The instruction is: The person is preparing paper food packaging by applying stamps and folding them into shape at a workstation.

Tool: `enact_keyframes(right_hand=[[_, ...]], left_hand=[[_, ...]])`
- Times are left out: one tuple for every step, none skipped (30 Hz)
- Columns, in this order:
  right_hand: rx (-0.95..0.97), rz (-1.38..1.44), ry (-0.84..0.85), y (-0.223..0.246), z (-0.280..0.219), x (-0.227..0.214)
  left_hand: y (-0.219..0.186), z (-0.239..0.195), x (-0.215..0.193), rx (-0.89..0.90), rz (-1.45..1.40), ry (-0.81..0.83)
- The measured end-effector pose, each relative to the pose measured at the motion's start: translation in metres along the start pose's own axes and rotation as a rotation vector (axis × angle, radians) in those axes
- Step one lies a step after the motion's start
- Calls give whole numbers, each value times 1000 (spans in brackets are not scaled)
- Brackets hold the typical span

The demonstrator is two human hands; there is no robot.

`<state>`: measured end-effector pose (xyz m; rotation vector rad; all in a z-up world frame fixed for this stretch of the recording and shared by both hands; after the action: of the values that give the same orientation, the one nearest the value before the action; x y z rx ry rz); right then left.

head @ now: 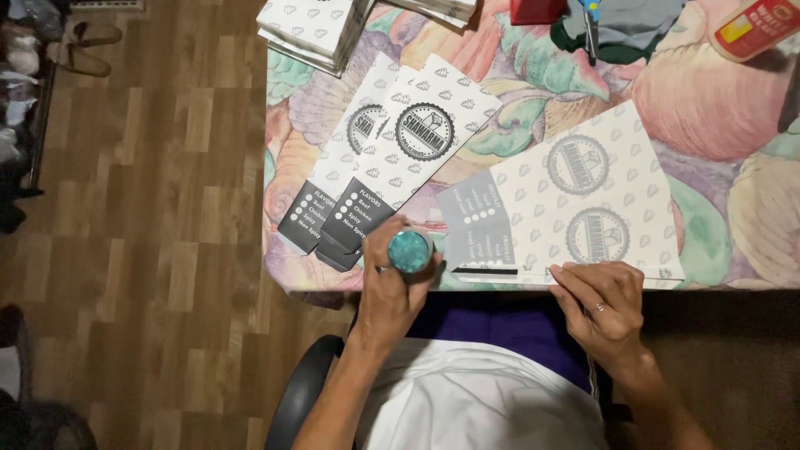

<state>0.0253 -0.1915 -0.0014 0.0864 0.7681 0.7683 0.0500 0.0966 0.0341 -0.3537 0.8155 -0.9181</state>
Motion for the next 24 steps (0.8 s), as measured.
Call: enact_keyframes(right_hand=[[-6,-5,4,-1,0,0],[-5,-6,3,1,2,0],[1,-6,15,2,3,-2],[8,-6,27,3,4,-3],[9,-9,27,3,5,-4],[3,-8,38,3,6,-5],[-5,-5,49,3,7,-5],[-4,-7,49,2,5,-5],[1,-5,51,1,4,-5],[6,-3,53,0,2,-4],[8,-3,55,2,2,-9],[39,-26,148,5,2,-12],[67,-50,238,6,4,-15],[64,-50,238,4,4,-13],[55,-40,187,2,3,-12],[47,-31,136,0,3,-10],[44,-31,133,-1,5,-10],[43,-31,137,-2,6,-9],[46,-33,147,-1,6,-11],[49,-33,151,0,6,-13],[46,-25,155,0,9,-13],[42,-17,159,-1,13,-13],[40,-17,156,-3,14,-12],[24,-15,157,-4,16,-12]], left_hand=[[0,6,-6,-27,-3,-10],[0,3,-6,-26,-3,-10],[-1,1,-5,-36,16,-35],[-1,-2,-3,-46,35,-61],[5,-10,1,-45,31,-59],[10,-18,5,19,161,-148],[15,-25,8,84,292,-237],[6,-29,5,84,289,-237],[-5,-32,2,214,289,-276],[-15,-36,-1,344,287,-315],[-31,-20,0,341,287,-314],[-47,-4,2,442,118,-84],[-64,14,4,533,-56,148],[-55,3,21,534,-55,145],[-47,-9,38,521,81,150],[-38,-20,55,507,215,155],[-36,-14,54,510,217,153],[-33,-8,55,496,256,226],[-33,-5,55,475,290,303],[-36,-4,51,472,288,306],[-37,0,49,505,282,366],[-38,4,47,538,276,426],[-37,7,46,540,277,423],[-37,11,45,578,283,456]])
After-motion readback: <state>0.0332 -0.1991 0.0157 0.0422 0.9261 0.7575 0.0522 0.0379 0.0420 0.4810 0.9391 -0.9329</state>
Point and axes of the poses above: each hand's wrist, its own z-axis towards the middle knuckle, its own x-axis out of the palm, y = z × x, the point moved 1 cm from there along z, towards the middle knuckle, and after that the axes turned 3 degrees about x, right-handed, at the moved point
